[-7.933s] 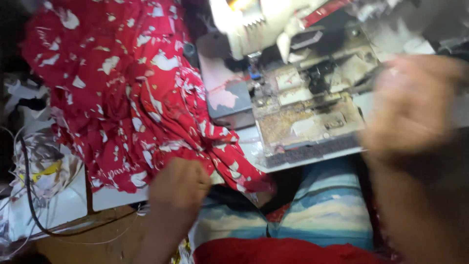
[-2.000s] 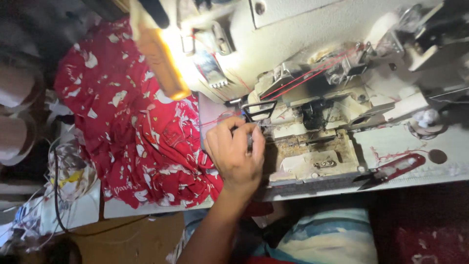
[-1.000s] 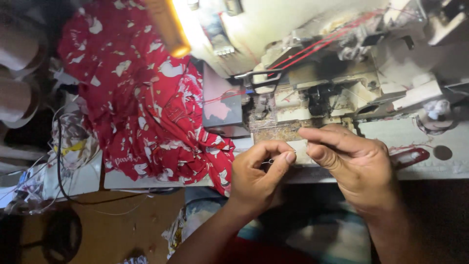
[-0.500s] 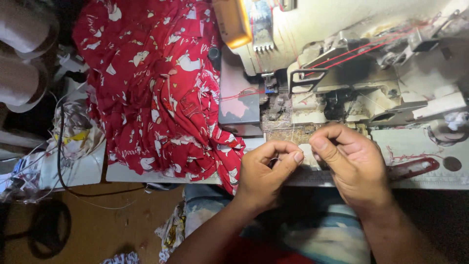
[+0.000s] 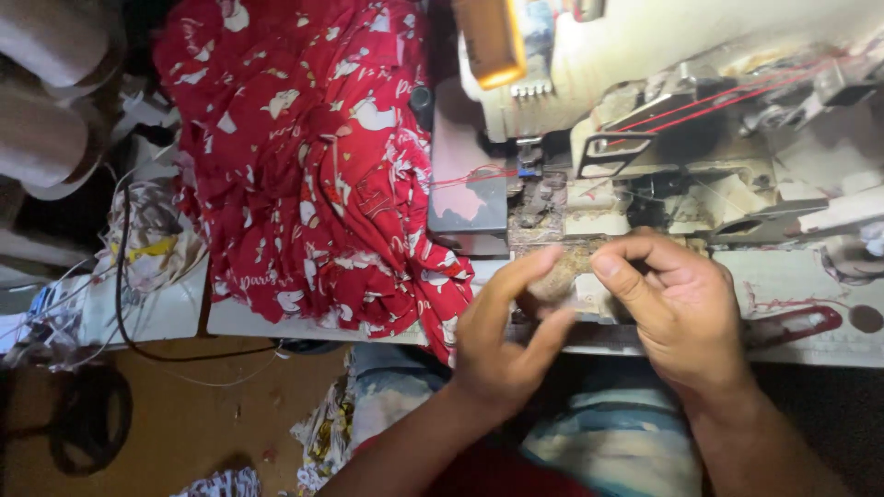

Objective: Threading and preparing an industrial overlock sewing machine for operation

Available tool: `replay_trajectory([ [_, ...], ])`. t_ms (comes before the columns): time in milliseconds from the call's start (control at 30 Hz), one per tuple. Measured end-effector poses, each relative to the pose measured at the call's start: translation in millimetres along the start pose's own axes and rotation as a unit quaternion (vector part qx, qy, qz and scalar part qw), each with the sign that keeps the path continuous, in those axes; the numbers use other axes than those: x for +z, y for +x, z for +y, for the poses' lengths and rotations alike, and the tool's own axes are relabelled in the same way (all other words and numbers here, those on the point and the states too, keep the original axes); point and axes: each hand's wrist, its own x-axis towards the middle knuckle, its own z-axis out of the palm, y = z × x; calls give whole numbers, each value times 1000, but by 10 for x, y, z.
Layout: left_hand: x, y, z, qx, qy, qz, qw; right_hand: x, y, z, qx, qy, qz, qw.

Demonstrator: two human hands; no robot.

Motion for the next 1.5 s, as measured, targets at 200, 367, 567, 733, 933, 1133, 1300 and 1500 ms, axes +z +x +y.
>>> replay_trajectory([
  [200, 369, 156, -143, -234, -197, -77, 949, -55, -5, -77, -15, 76, 23, 997],
  [367, 409, 157, -151, -99, -139, -20, 985, -137, 8, 129, 3, 111, 29, 993],
  [567, 426, 206, -115, -160, -176, -95, 967, -114, -27, 64, 2, 121, 28, 992],
  [733, 489, 185, -94, -164, -160, -100, 968, -172, -57, -57, -21, 110, 64, 992],
  [933, 478, 95, -36, -62, -98, -25, 993, -176, -63, 22, -19, 122, 81, 989],
  [1133, 437, 86, 4, -123, -107, -4, 987, -97, -53, 54, 0, 164, 86, 983],
  [1300, 476, 27, -82, -288, -200, 3, 937, -99, -54, 170, 17, 271, 65, 960],
  [1500, 460, 21, -91, -279, -223, -14, 934, -62, -3, 201, -26, 168, 0, 986],
])
